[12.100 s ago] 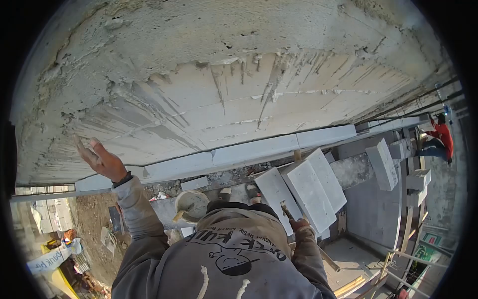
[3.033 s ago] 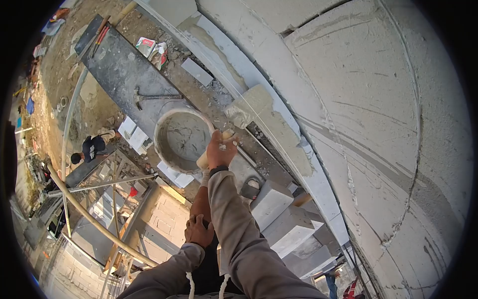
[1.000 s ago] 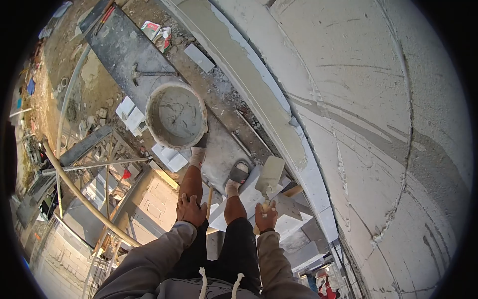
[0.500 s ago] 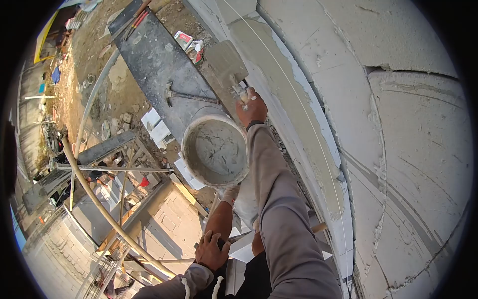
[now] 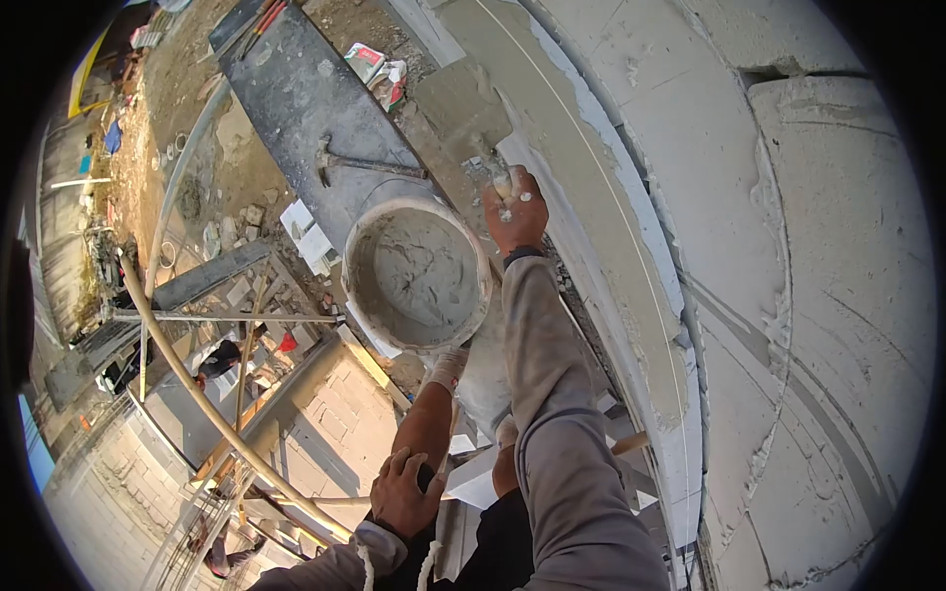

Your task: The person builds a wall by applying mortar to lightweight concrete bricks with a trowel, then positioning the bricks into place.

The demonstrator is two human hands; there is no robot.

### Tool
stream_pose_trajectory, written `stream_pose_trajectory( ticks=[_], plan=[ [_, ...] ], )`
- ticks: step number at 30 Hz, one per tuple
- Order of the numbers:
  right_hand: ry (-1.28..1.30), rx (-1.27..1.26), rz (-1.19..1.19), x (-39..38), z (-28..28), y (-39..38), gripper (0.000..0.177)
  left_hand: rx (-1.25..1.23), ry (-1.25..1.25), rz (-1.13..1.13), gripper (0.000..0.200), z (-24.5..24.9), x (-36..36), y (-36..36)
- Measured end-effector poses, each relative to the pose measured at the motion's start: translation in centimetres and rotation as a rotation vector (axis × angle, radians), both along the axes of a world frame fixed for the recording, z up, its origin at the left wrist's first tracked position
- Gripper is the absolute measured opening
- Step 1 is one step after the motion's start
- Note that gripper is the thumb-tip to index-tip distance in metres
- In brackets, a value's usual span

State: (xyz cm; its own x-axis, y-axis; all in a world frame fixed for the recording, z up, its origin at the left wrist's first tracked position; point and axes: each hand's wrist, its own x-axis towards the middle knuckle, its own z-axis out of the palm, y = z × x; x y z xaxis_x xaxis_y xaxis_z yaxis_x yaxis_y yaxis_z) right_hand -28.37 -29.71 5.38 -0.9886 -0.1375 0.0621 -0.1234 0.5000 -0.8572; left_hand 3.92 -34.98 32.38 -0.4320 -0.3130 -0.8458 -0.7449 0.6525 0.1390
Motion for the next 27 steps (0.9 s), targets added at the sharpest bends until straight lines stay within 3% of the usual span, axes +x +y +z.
stream_pose_trajectory(
  ticks=[12, 14, 18, 23, 27],
  plan=[
    [0.051, 0.077, -0.1, 11.6, 0.9, 13.6, 0.025, -0.155, 0.093, -0.139, 0.044, -0.9, 5.5, 6.7],
    [-0.102, 0.09, -0.11, 13.8, 1.7, 16.0, 0.029, -0.155, 0.106, -0.137, 0.045, -1.0, 6.3, 7.4],
    [0.001, 0.135, -0.096, 17.6, 2.9, 20.6, 0.025, -0.182, 0.117, -0.176, 0.044, -1.1, 7.0, 8.6],
    [-0.153, 0.041, -0.166, 21.9, 4.1, 25.4, 0.022, -0.193, 0.103, -0.215, 0.045, -1.3, 7.3, 9.4],
    [-0.128, 0.234, -0.125, 24.7, 5.0, 29.8, 0.022, -0.2, 0.1, -0.239, 0.045, -1.5, 7.5, 9.7]
  ],
)
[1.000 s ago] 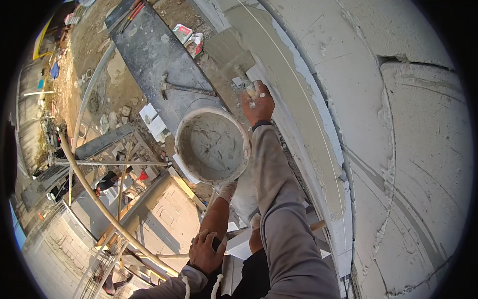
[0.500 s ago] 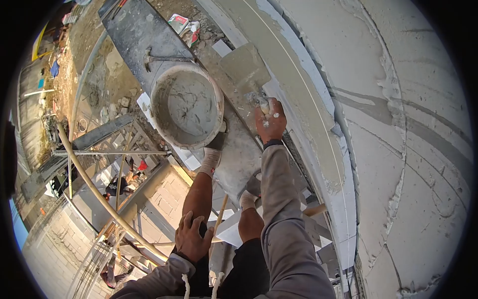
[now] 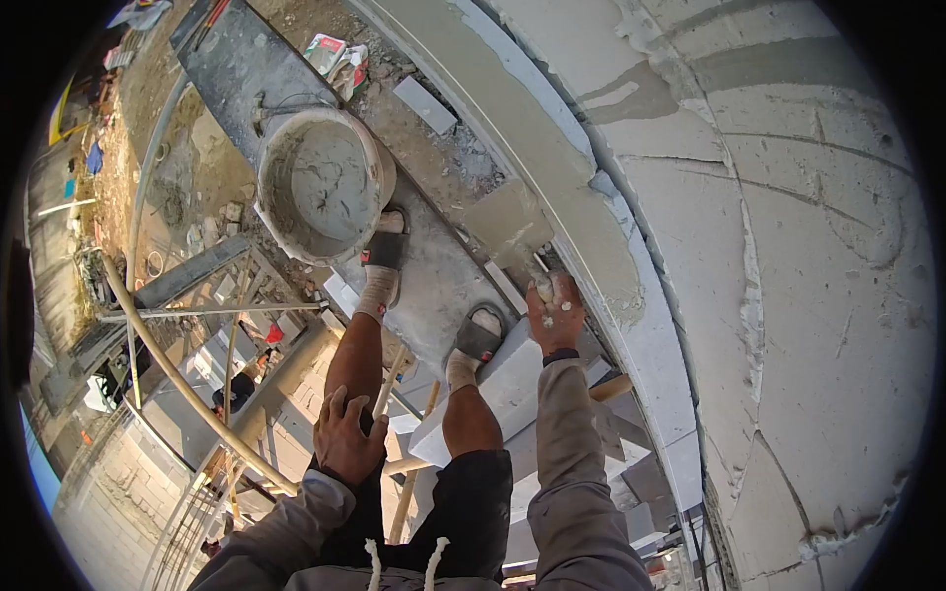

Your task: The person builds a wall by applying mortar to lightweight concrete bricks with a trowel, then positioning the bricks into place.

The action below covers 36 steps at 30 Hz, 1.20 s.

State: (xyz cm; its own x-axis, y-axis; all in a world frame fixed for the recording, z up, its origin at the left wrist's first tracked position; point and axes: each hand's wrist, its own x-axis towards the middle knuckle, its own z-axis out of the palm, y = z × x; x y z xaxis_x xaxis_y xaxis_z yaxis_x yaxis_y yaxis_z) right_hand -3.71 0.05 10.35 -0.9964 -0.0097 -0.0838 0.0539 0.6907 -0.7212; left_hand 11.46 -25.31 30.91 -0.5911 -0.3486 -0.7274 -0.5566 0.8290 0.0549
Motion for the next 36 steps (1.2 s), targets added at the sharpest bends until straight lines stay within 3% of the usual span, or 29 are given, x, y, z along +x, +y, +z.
stream_pose_trajectory(
  ticks=[10, 13, 15, 19, 21, 22, 23, 26, 29, 30, 34, 36],
  plan=[
    [-0.138, 0.082, 0.006, 4.7, 4.2, 7.3, 0.021, -0.036, 0.031, -0.01, 0.044, -0.8, 1.3, 0.1],
    [-0.098, 0.287, 0.159, 6.9, 5.9, 9.5, 0.021, -0.035, 0.01, 0.0, 0.045, -0.9, 1.3, -0.1],
    [-0.376, 0.07, -0.15, 8.6, 8.0, 10.3, 0.023, -0.019, 0.015, 0.015, 0.045, -0.8, 1.3, -0.2],
    [-0.238, 0.471, -0.054, 10.8, 13.6, 11.0, 0.025, -0.001, -0.008, 0.047, 0.045, -0.9, 1.1, -0.7],
    [-0.339, 0.545, 0.021, 10.3, 17.3, 8.9, 0.028, 0.004, 0.019, 0.077, 0.045, -1.2, 1.7, -1.2],
    [-0.268, 0.51, 0.078, 9.5, 19.1, 7.2, 0.03, 0.013, -0.006, 0.076, 0.045, -1.2, 1.8, -1.4],
    [-0.39, 0.485, 0.15, 8.0, 21.0, 5.6, 0.032, 0.025, -0.028, 0.075, 0.045, -1.2, 1.8, -1.5],
    [-0.424, 0.471, 0.309, 1.0, 29.1, -1.6, 0.034, 0.065, 0.008, 0.106, 0.044, -0.8, 2.3, -2.3],
    [-0.261, 0.327, 0.549, -9.2, 39.1, -9.5, 0.032, 0.179, 0.067, 0.178, 0.043, -0.5, 1.2, -4.3],
    [-0.05, 0.346, 0.647, -12.5, 41.7, -11.3, 0.03, 0.266, 0.083, 0.232, 0.043, 0.1, 0.6, -5.2],
    [0.081, 0.806, 0.609, -25.3, 49.7, -19.3, 0.039, 0.416, 0.06, 0.494, 0.046, 2.4, -3.3, -9.7],
    [0.183, 1.083, 0.69, -30.7, 50.9, -22.8, 0.04, 0.455, 0.215, 0.55, 0.051, 1.7, -3.9, -11.7]
  ],
)
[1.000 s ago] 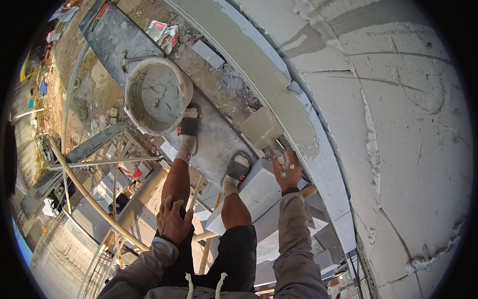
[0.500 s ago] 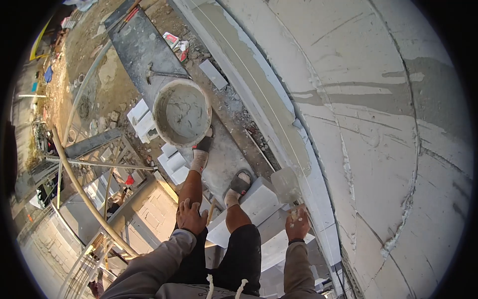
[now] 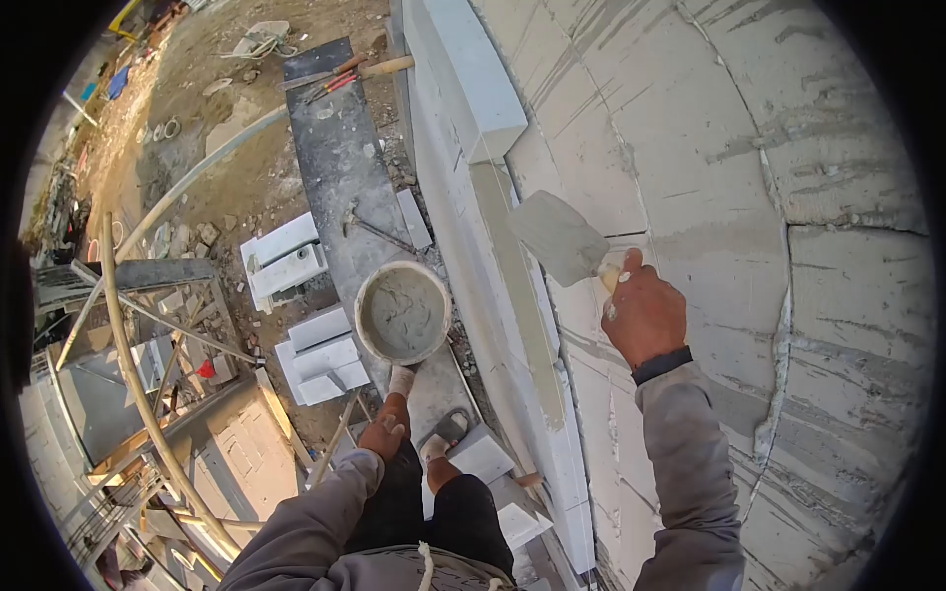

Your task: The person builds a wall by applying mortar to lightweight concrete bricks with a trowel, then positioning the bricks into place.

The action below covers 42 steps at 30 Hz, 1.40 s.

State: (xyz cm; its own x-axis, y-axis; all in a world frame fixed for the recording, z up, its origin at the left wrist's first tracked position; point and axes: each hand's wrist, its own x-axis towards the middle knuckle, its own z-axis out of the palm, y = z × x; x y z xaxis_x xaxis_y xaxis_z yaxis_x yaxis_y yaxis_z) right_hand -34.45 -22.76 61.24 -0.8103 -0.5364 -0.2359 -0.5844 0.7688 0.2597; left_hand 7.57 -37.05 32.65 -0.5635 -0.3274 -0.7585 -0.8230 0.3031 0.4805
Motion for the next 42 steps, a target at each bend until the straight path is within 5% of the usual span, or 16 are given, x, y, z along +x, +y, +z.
stream_pose_trajectory(
  ticks=[3, 8, 12, 14, 18, 20, 33, 37, 39, 42],
  plan=[
    [-0.04, 0.198, 0.079, -7.7, -0.6, -6.9, 0.036, 0.047, -0.106, 0.045, 0.055, -0.5, -0.7, -3.2],
    [-0.066, 0.538, 0.213, -16.3, -9.6, -16.3, 0.017, 0.046, -0.155, 0.123, 0.053, -2.5, 1.3, -6.0],
    [-0.168, 0.605, 0.302, -20.2, -13.7, -22.5, 0.019, 0.047, -0.22, 0.298, 0.047, 0.0, 0.3, -8.0],
    [-0.105, 0.556, 0.315, -22.1, -14.7, -25.0, 0.024, 0.043, -0.24, 0.272, 0.046, -2.5, 3.2, -7.6],
    [-0.102, 0.754, 0.349, -23.8, -12.9, -31.1, 0.035, 0.113, -0.33, 0.254, 0.046, -6.2, 5.6, -6.1],
    [-0.249, 0.839, 0.216, -26.0, -12.5, -32.9, 0.044, 0.114, -0.32, 0.309, 0.045, -3.6, 2.8, -6.3],
    [-0.163, 0.869, 0.131, -28.1, -4.6, -36.9, 0.057, 0.214, -0.038, 0.538, 0.041, -4.2, -2.6, -6.6],
    [-0.03, 0.606, 0.139, -29.8, 2.1, -35.8, 0.052, 0.138, -0.129, 0.39, 0.041, -1.6, -5.9, -8.9],
    [0.11, 0.51, 0.329, -29.7, 5.0, -34.8, 0.044, 0.136, -0.073, 0.35, 0.042, -1.7, -5.6, -8.9],
    [0.178, 0.273, 0.18, -24.8, 6.0, -32.1, 0.047, 0.117, -0.072, 0.358, 0.043, -2.0, -5.9, -8.3]
  ],
)
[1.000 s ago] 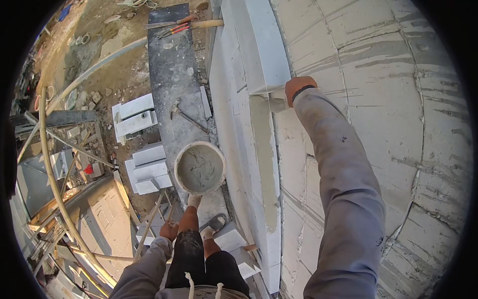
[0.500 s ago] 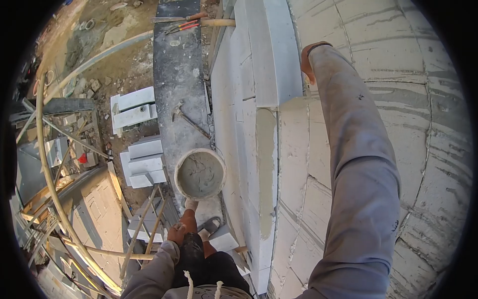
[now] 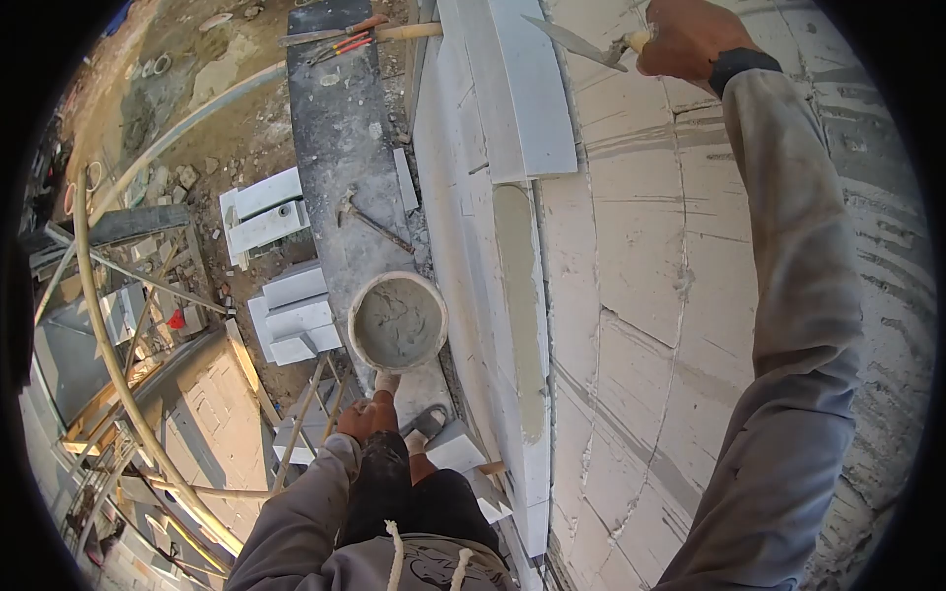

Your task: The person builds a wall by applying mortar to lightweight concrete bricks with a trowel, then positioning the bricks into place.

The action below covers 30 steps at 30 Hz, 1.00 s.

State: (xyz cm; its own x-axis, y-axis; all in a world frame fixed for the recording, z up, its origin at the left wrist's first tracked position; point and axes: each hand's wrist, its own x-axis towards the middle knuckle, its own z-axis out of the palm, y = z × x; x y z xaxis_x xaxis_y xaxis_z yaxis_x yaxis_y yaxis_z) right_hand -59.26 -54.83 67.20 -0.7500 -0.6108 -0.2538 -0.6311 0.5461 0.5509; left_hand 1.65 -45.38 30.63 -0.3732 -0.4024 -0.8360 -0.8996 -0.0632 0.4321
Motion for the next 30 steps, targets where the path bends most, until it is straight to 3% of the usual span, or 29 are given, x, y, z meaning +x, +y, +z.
stream_pose_trajectory(
  ticks=[2, 5, 8, 10, 14, 16, 23, 27, 30],
  plan=[
    [-0.065, -0.353, 0.339, 1.7, -3.6, 6.2, 0.047, 0.026, -0.039, -0.04, 0.043, -1.3, 0.8, 1.3],
    [-0.668, -0.534, -0.169, 13.5, -8.7, 10.8, 0.037, 0.019, -0.143, -0.001, 0.043, 1.7, -0.8, 2.2],
    [-1.178, -0.607, -0.282, 24.5, -20.1, 19.5, 0.041, -0.006, 0.046, -0.065, 0.041, 0.7, 0.1, 4.2],
    [-1.124, -0.353, -0.278, 29.9, -27.4, 22.4, 0.048, -0.032, -0.238, -0.16, 0.044, -0.2, 2.0, 7.1],
    [-0.979, -0.038, -0.319, 35.8, -39.0, 22.1, 0.044, 0.091, -0.376, -0.284, 0.056, 3.2, 1.6, 8.9],
    [-1.006, -0.021, -0.336, 36.7, -43.7, 20.1, 0.042, 0.013, -0.439, -0.503, 0.068, 3.2, 2.1, 10.0],
    [-1.002, -0.104, -0.307, 43.7, -55.7, 15.4, 0.037, -0.06, -0.373, -0.462, 0.069, 0.4, 5.3, 11.2],
    [-1.022, -0.157, -0.299, 44.3, -54.1, 17.4, 0.04, -0.068, -0.382, -0.436, 0.069, 0.8, 5.9, 12.0],
    [-0.954, -0.084, -0.342, 44.2, -48.8, 21.0, 0.048, -0.084, -0.362, -0.423, 0.068, 0.7, 6.2, 12.2]
  ],
)
